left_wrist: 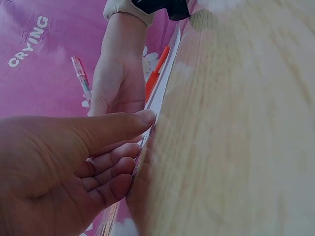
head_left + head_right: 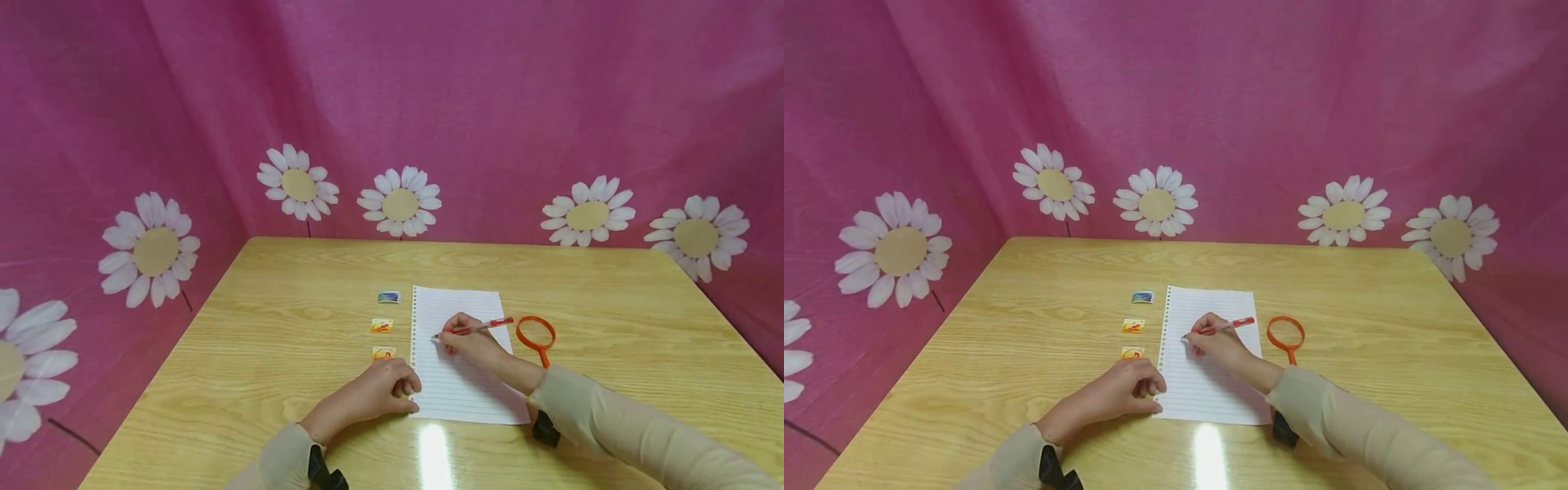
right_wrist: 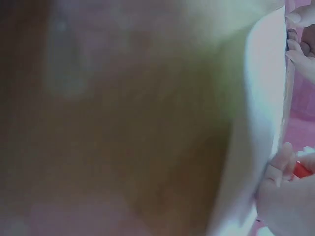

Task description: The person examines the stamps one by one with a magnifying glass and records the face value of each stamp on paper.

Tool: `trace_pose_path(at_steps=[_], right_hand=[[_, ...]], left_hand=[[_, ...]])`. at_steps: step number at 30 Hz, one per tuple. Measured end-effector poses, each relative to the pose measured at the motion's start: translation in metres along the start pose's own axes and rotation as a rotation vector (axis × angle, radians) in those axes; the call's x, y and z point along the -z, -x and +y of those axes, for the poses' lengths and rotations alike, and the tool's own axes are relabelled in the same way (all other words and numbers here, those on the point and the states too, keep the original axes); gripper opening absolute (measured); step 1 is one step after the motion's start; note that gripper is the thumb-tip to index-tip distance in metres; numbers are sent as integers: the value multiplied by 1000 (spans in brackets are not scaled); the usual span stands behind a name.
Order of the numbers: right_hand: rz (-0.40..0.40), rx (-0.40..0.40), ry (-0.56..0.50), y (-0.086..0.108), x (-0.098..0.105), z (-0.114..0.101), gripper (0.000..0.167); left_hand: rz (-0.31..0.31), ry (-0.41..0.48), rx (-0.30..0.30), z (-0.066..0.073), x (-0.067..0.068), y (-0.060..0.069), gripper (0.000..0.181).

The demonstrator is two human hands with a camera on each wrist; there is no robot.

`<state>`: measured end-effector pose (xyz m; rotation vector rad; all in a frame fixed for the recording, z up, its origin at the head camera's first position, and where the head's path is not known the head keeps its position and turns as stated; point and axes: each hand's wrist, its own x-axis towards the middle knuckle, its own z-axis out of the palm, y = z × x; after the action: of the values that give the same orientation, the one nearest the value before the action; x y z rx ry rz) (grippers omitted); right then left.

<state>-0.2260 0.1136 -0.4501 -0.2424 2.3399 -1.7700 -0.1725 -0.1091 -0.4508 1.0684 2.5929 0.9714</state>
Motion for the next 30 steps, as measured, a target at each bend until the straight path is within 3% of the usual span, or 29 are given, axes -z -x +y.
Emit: trace_pose_path(at_steps=[6, 17, 30], right_hand=[[10, 6, -7, -2, -2, 5, 11], [34, 19, 21, -1, -6, 1, 13], [-48, 43, 87, -3, -3, -1, 14]], left_hand=[[-16, 16, 42, 1, 1, 1, 18], [-9, 14, 21, 0, 0, 1, 18], [-16, 21, 45, 2, 0, 1, 18]])
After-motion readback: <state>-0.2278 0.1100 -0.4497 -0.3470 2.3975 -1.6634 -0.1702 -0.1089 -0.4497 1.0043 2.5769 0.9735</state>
